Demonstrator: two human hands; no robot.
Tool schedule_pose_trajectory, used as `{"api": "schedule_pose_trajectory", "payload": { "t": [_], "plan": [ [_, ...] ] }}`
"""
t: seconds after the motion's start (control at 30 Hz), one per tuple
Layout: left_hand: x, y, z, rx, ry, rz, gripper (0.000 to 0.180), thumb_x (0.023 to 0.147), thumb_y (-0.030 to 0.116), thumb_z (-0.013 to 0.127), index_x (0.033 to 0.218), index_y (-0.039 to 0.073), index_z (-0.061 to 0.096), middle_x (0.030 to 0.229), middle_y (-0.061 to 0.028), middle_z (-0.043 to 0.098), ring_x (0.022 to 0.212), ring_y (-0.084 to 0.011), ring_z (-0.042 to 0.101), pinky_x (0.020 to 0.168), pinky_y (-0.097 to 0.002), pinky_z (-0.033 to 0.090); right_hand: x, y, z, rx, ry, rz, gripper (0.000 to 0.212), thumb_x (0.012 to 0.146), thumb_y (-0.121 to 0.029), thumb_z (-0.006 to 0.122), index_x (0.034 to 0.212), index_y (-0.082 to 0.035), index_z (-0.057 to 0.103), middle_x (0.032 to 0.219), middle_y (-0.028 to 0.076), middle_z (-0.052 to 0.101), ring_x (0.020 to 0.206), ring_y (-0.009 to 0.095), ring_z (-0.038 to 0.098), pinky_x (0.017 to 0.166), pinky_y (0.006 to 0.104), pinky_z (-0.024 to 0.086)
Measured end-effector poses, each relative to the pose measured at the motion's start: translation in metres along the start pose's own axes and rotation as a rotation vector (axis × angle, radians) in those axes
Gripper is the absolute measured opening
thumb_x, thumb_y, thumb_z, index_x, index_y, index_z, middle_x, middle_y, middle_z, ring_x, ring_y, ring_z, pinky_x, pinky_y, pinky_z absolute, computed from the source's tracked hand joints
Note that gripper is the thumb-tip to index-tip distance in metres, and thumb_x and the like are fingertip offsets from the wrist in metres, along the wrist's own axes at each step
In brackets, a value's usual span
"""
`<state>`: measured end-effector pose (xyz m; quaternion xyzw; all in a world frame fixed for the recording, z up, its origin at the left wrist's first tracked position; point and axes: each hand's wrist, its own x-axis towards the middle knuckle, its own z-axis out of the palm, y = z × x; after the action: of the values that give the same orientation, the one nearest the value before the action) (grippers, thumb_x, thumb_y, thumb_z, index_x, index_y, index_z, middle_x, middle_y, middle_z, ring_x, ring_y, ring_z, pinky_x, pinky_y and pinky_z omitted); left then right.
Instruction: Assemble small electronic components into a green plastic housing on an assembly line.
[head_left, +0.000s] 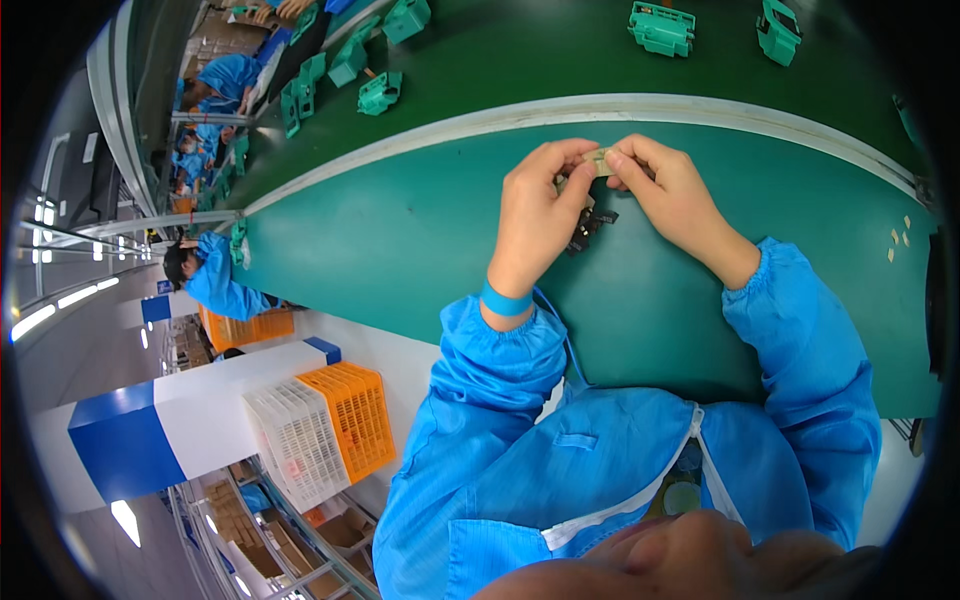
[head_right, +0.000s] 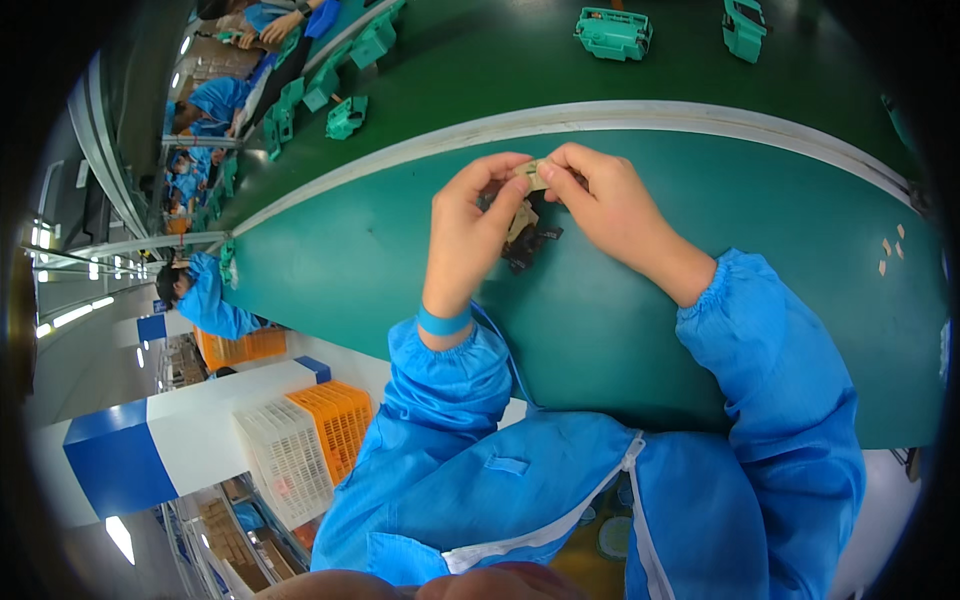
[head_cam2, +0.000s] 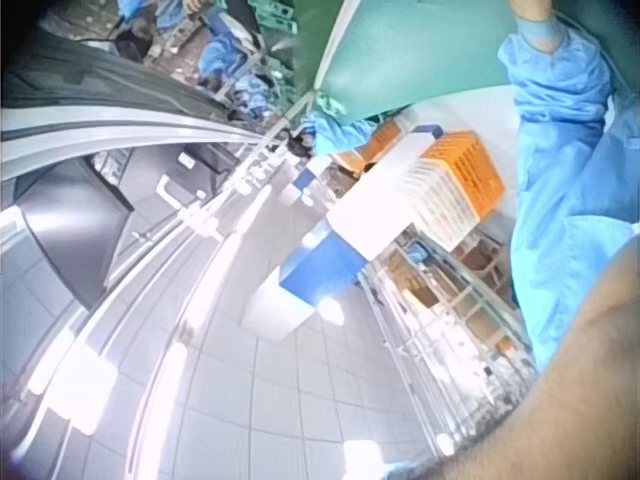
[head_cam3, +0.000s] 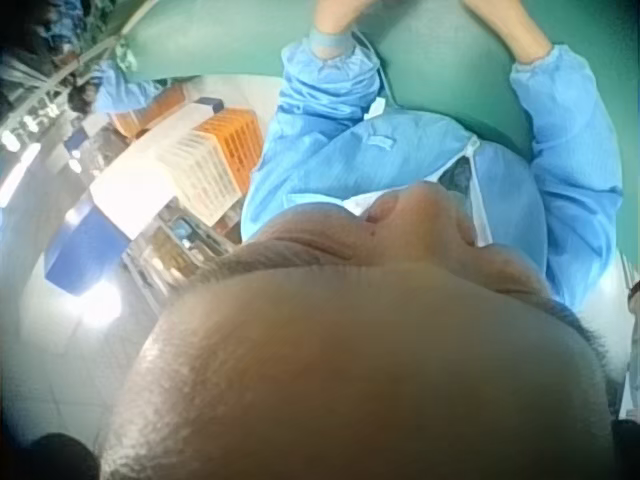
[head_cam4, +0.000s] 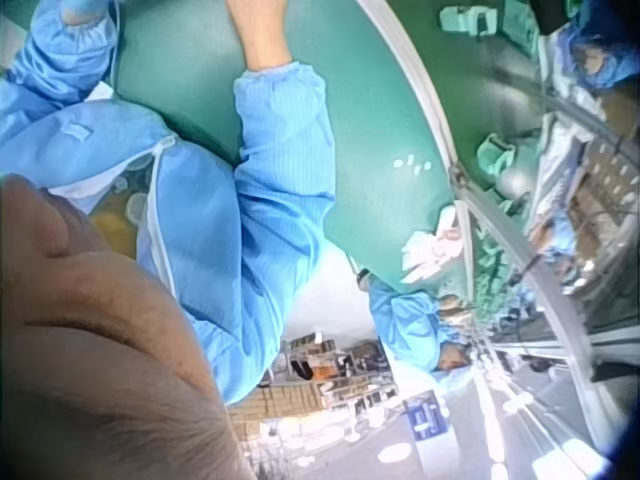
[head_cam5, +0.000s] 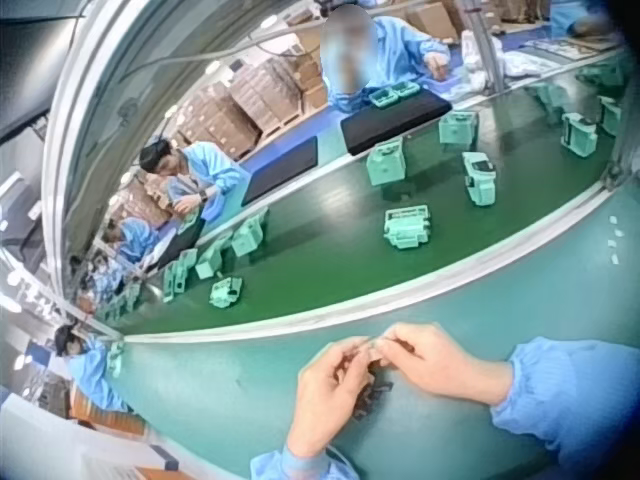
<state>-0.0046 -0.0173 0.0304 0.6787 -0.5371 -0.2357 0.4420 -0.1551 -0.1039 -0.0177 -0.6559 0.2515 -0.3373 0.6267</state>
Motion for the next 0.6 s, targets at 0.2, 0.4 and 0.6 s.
{"api": "schedule_pose_trajectory", "payload": {
  "t": [0.2,0.4,0.6],
  "plan": [
    [0.003,-0.006,-0.01,0.015,0.032,-0.044,0.02,0.092,0.009,0.063,0.108,0.0,0.072,0.093,-0.0087,0.072,0.083,-0.0157,0.067,0.073,-0.0285,0.053,0.008,0.007,-0.005,0.003,-0.019,0.026,0.025,0.101,-0.02,0.06,0.105,0.004,0.068,0.088,0.006,0.066,0.084,0.011,0.06,0.074,0.027,0.049],
    [-0.009,-0.021,-0.018,0.434,-0.016,0.212,0.014,0.08,0.009,0.062,0.085,0.003,0.074,0.083,-0.0147,0.066,0.079,-0.0335,0.062,0.074,-0.042,0.052,0.001,0.008,-0.004,-0.098,-0.054,0.003,0.019,0.098,-0.015,0.064,0.101,0.003,0.07,0.091,0.003,0.064,0.08,0.009,0.057,0.072,0.0251,0.045],
    [-0.011,-0.015,-0.012,0.408,-0.053,0.125,0.015,0.079,0.011,0.061,0.081,0.003,0.074,0.088,-0.0138,0.069,0.088,-0.0349,0.063,0.083,-0.0429,0.051,-0.004,0.007,-0.007,-0.079,-0.009,0.105,0.014,0.095,-0.011,0.068,0.099,0.002,0.07,0.094,0.003,0.067,0.085,0.01,0.06,0.076,0.0245,0.048]
  ]
}}
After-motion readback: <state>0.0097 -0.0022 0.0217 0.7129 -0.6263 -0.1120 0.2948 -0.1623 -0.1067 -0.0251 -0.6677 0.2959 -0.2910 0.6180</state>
